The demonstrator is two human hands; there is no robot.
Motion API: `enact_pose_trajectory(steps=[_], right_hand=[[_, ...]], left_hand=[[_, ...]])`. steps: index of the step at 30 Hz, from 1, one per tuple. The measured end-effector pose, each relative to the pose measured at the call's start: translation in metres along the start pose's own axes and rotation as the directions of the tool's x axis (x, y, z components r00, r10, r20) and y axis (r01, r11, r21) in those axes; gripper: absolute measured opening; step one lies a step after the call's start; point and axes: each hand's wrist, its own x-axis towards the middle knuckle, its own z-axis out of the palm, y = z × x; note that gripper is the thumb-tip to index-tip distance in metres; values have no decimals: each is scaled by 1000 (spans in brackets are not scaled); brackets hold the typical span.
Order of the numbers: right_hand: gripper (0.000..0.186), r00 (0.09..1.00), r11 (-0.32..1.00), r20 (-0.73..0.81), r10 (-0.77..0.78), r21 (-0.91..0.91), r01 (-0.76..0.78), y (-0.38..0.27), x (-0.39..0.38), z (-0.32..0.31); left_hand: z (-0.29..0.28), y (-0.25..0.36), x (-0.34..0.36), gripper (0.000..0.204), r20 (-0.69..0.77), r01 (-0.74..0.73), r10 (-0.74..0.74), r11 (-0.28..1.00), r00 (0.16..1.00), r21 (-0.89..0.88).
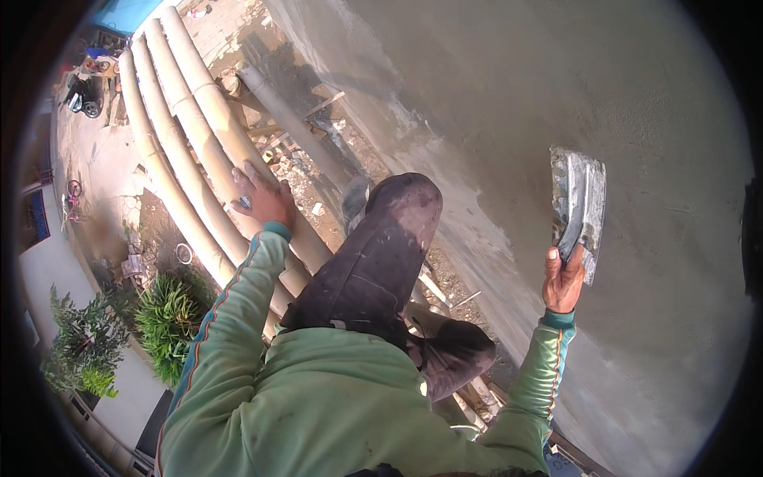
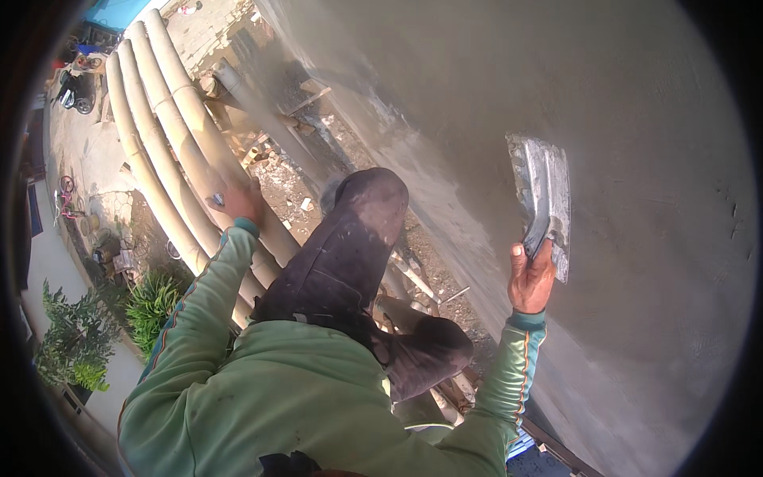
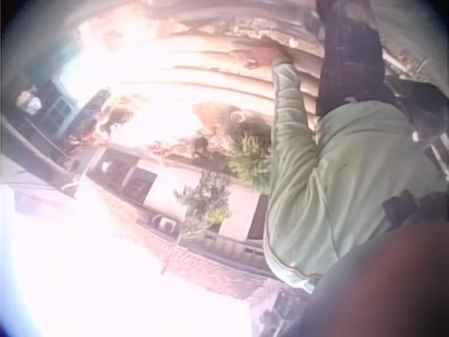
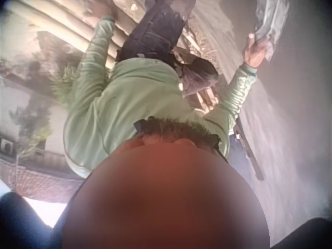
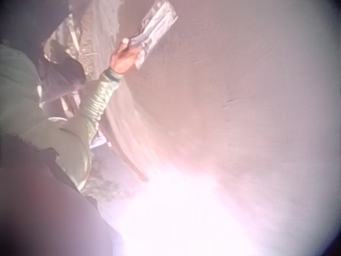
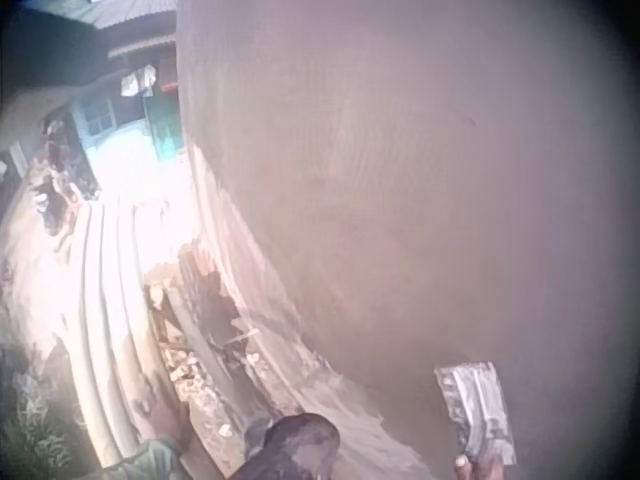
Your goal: The person smooths a wet plastered wall using a trowel and then a sponge. They work on a large vertical surface, repeatedly scraping and rubbing to even the finish. The person cleans the trowel in a bucket of water before resuming smoothing.
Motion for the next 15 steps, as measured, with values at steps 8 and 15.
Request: enact_pose_trajectory(steps=[8, 15], right_hand=[[35, 976, 963, 18, 216, 163, -216, 29, 55, 52], [25, 974, 806, 75, 213, 550, -218, 57, 67, 142]], left_hand=[[-26, 14, -2, 111, 73, 44, -34, 989, 997, -141], [-26, 14, -4, 109, 70, 22, -12, 990, 997, -136]])
